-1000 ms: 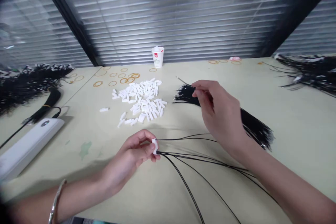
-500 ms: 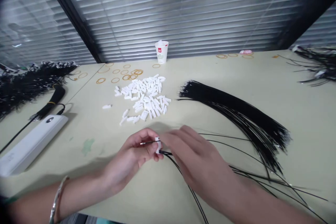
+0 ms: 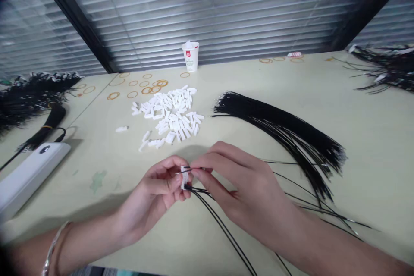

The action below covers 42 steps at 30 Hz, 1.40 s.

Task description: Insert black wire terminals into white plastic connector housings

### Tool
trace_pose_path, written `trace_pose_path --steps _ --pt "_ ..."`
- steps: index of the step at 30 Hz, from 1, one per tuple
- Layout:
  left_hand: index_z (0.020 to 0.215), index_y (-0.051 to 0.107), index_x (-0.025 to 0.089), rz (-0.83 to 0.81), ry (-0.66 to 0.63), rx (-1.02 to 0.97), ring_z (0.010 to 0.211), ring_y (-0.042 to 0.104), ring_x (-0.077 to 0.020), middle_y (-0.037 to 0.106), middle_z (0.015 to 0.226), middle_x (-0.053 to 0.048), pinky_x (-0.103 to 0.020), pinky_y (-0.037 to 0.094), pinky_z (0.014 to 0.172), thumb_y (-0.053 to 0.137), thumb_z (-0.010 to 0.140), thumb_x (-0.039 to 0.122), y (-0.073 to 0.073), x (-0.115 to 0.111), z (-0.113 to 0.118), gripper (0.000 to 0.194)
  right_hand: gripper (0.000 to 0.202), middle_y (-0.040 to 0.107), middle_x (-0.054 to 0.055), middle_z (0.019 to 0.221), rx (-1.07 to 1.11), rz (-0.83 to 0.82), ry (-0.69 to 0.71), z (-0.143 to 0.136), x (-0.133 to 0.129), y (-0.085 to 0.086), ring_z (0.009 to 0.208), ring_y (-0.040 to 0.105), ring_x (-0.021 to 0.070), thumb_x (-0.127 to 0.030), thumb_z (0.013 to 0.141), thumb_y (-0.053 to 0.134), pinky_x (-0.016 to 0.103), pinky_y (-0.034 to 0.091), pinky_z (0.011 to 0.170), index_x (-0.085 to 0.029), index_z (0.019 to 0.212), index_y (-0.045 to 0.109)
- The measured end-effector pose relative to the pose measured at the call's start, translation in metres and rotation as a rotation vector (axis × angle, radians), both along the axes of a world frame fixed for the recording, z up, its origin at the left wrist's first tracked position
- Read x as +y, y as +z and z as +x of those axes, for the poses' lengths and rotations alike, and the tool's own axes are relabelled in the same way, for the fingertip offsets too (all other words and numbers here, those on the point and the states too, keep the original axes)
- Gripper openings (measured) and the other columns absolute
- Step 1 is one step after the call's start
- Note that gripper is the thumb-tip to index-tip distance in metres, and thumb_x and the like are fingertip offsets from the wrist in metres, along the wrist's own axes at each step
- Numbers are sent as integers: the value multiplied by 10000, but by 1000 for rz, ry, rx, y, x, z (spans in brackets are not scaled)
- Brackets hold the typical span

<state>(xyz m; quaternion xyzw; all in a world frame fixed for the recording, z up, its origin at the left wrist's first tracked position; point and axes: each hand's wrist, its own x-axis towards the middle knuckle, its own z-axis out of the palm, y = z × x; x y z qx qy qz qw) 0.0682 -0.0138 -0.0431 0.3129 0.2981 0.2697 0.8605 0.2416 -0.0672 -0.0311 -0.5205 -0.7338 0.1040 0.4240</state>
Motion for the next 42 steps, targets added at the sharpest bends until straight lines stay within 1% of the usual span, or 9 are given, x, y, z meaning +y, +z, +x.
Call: trace_pose_path --steps 7,12,18,23,28,32,35,38,42 --pt "814 569 106 -23 -3 -25 647 522 -74 549 755 -21 -197 440 640 562 804 55 2 1 0 53 102 540 -1 758 -98 144 -26 0 -1 2 673 484 49 -78 787 573 181 412 574 -157 847 593" --pt "815 577 102 -4 -6 -37 657 516 -73 546 753 -25 -185 448 631 560 813 61 3 -1 -1 44 125 548 16 770 -219 240 -9 1 -1 2 709 481 73 -47 760 588 220 437 623 -138 844 576" --pt "808 575 106 -1 -10 -46 662 508 -73 540 750 -23 -181 448 626 559 817 66 2 0 -1 44 109 551 23 754 -290 284 -4 2 0 4 712 471 88 -46 764 583 245 435 637 -133 828 574" --pt "819 573 110 1 -10 -48 661 507 -72 547 754 -24 -180 448 631 559 817 68 1 0 -1 44 129 555 28 776 -367 291 7 6 -1 4 729 469 107 -41 788 564 275 423 665 -131 880 576" --pt "819 568 115 12 -7 -37 650 496 -68 543 746 -20 -178 440 627 569 813 76 1 1 -2 39 216 564 64 817 -480 308 52 11 -3 1 743 472 166 -47 792 558 329 407 598 -105 1000 547" --pt "828 573 116 14 -8 -47 649 491 -69 535 745 -18 -181 435 624 576 806 79 1 2 -2 43 150 561 90 766 -585 356 53 11 -1 5 708 485 193 -83 851 477 350 394 554 -77 983 548" --pt "816 575 114 19 -5 -48 646 488 -70 530 745 -18 -184 434 620 582 800 86 1 2 -2 33 183 555 105 744 -661 394 55 11 0 9 703 497 207 -61 872 400 356 396 541 -53 980 546" --pt "800 572 115 24 -7 -31 643 489 -72 532 738 -17 -187 434 619 591 795 100 2 1 -2 25 175 555 121 775 -746 470 61 11 -1 11 735 502 231 -55 855 411 363 399 544 -40 966 546" --pt "776 566 118 46 -8 -3 638 501 -75 538 714 -12 -190 433 615 593 790 101 2 1 -2 34 184 538 112 860 -804 588 104 13 -1 10 726 465 200 -85 848 417 367 414 590 -63 954 567"
